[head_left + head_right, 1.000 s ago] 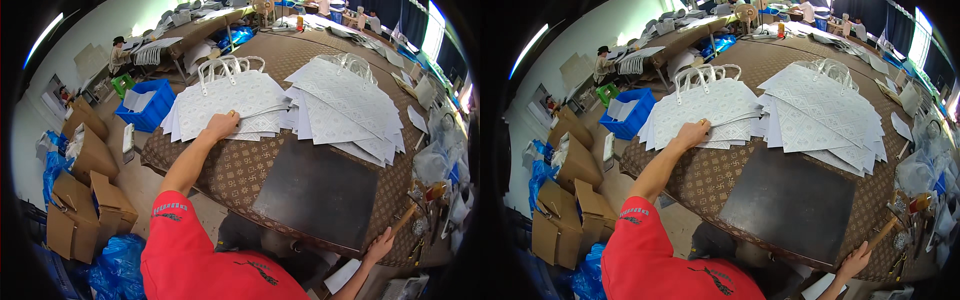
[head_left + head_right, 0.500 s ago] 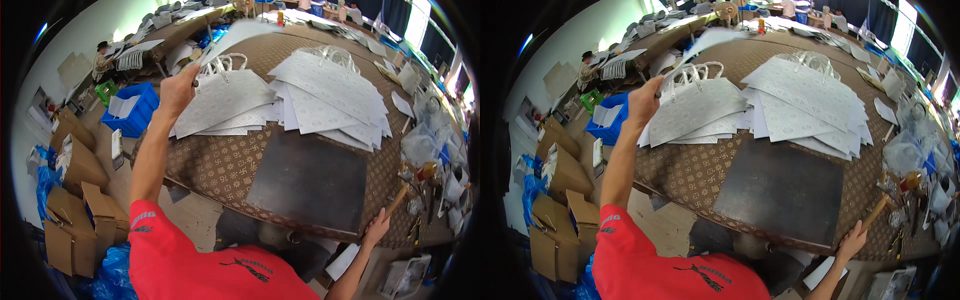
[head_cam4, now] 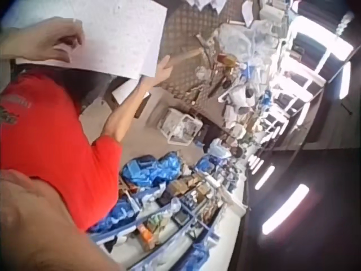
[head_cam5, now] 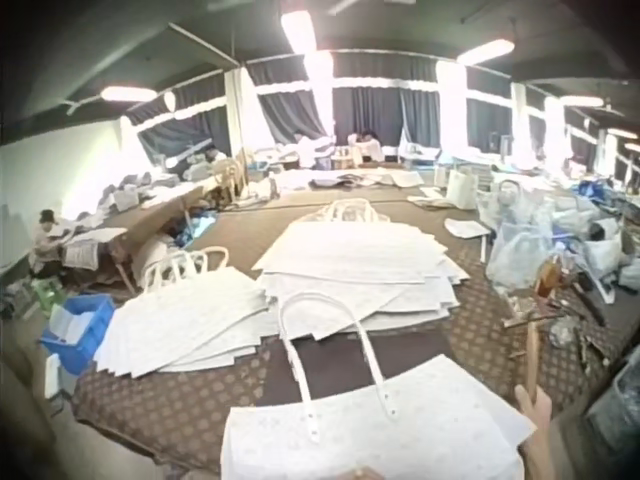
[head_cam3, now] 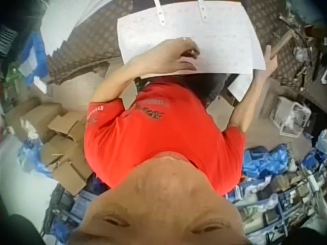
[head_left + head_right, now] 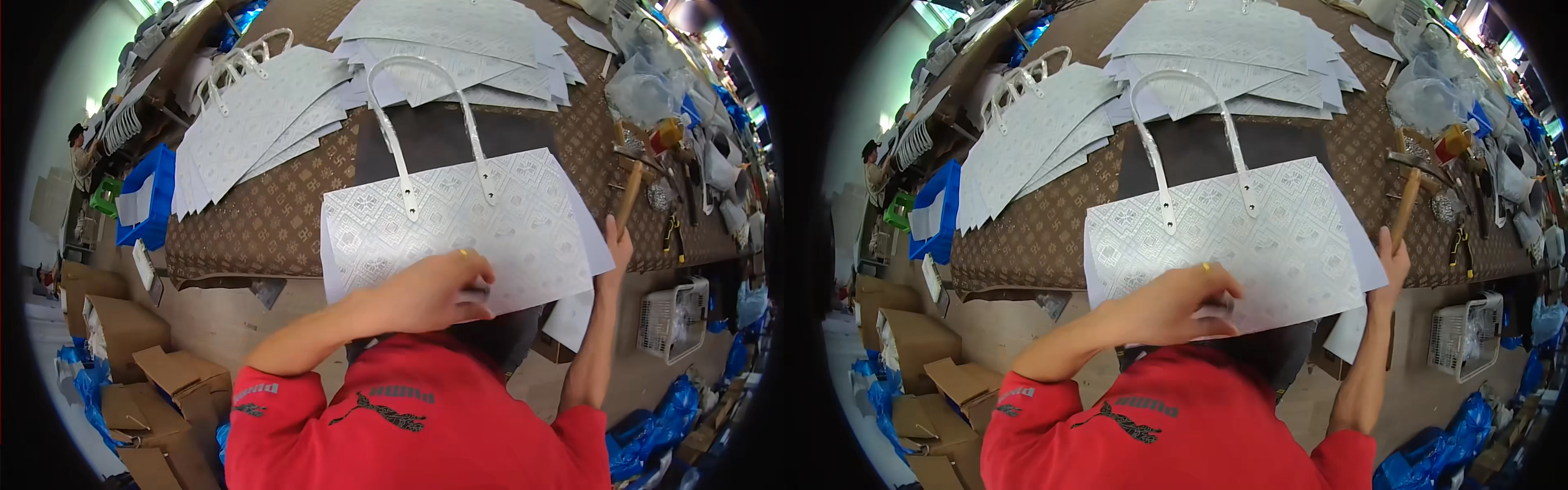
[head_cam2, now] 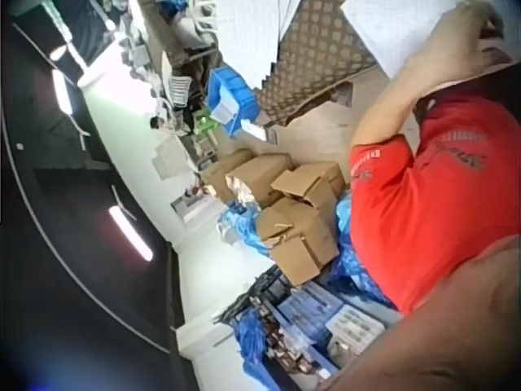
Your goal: Using a hammer to secure rivets or studs onto white tote bags in a factory environment.
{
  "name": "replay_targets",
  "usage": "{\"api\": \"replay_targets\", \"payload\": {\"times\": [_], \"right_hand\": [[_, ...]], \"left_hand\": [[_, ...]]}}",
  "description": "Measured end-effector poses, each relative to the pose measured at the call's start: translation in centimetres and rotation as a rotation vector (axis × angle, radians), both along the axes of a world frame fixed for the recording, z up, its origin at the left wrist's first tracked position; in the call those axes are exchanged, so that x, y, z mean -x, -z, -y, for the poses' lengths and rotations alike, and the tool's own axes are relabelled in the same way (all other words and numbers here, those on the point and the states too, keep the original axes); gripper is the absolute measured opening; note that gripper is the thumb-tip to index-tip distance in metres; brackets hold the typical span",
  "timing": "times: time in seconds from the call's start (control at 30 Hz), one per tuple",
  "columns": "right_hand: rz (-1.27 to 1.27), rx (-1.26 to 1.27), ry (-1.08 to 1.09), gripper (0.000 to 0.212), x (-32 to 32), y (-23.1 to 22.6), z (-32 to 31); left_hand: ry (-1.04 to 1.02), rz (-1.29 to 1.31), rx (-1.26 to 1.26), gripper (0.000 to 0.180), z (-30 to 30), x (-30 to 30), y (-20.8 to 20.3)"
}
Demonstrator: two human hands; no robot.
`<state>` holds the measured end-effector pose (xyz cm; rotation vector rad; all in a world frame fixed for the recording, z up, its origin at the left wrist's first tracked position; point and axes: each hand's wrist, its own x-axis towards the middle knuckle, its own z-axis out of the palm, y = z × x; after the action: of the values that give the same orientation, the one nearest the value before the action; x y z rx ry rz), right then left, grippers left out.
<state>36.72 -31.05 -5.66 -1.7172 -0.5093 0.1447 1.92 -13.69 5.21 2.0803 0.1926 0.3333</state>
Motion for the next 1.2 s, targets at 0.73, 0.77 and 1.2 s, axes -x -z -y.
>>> {"api": "replay_targets", "payload": {"times": [0.73,0.77,1.2], "right_hand": [[-0.124,0.296,-0.358,0.021,17.0,-10.1,-1.4],[-0.118,0.296,-0.364,0.021,17.2,-10.4,-1.8],[0.507,0.530,-0.731,0.018,18.8,-14.1,-7.5]], "left_hand": [[-0.613,0.237,0.151,0.016,-11.8,0.3,6.2],[-0.619,0.243,0.151,0.016,-11.7,0.2,6.2],[-0.613,0.261,0.062,0.017,-11.0,0.8,7.9]]}}
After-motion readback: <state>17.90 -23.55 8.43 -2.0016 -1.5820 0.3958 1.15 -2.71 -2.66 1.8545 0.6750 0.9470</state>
